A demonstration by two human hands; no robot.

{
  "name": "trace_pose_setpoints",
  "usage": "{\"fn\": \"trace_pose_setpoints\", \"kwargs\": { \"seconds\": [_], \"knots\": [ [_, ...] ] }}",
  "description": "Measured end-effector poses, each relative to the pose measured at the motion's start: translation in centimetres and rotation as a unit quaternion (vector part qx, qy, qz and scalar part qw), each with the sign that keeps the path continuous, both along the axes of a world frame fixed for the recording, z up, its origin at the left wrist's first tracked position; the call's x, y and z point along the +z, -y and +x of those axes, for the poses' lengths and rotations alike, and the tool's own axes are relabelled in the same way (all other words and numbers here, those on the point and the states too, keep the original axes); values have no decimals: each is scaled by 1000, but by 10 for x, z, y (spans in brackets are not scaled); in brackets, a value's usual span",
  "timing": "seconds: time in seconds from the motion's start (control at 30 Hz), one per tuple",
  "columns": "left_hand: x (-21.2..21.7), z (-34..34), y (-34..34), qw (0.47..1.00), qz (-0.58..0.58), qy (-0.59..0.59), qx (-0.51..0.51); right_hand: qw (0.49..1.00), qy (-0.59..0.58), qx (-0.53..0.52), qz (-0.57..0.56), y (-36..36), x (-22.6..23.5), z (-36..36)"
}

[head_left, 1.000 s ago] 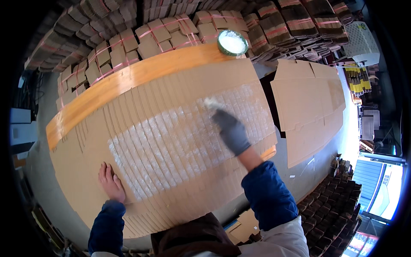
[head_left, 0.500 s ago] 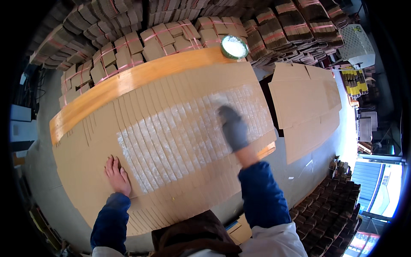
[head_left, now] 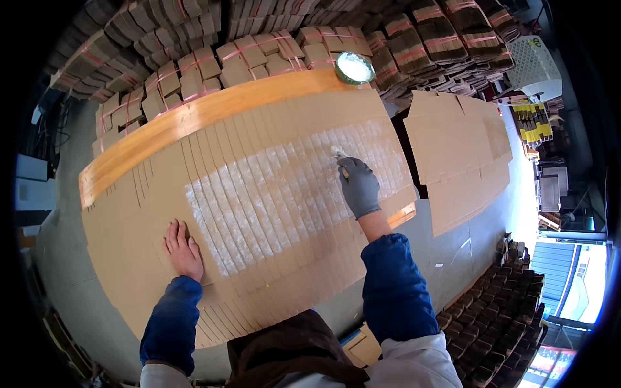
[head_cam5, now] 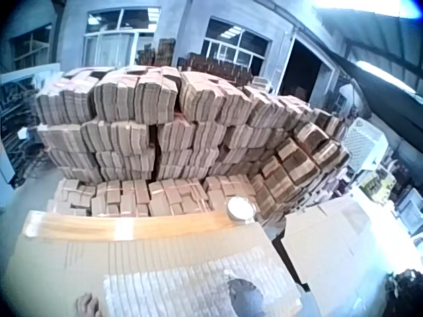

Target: The person applies a white adhesive substance to a large flat piece of cardboard using a brush. After coating the surface, the person picks up the cardboard and places it on a stack of similar items. The person then handles a yellow printed box and additional cardboard pieces.

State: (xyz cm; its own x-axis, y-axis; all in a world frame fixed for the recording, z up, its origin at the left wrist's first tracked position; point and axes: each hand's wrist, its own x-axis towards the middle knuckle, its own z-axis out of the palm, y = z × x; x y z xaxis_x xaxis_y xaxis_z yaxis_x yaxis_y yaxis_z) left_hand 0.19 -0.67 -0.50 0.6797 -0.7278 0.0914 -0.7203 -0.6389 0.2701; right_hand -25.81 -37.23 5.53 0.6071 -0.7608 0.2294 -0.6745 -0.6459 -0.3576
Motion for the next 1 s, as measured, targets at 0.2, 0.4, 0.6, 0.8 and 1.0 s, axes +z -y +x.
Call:
{"fn": "trace_pose_setpoints", "kwargs": {
  "seconds": [0.2, 0.4, 0.6, 0.8, 1.0],
  "knots": [
    [-2, 0, 0, 1000, 5, -6, 1, 999, -21, 3, 35, -2, 1, 5],
    [-1, 0, 0, 1000, 0, -17, -2, 999, -31, -1, 27, 4, 1, 1],
    [-1, 0, 0, 1000, -12, -16, -5, 999, -22, 2, 27, 5, -2, -11],
    [3, 2, -2, 1000, -2, -22, 6, 998, 6, -48, 31, 15, 7, -5],
    [-1, 0, -1, 1000, -3, -20, 3, 996, -18, -72, 44, 32, 4, -16]
  ]
}}
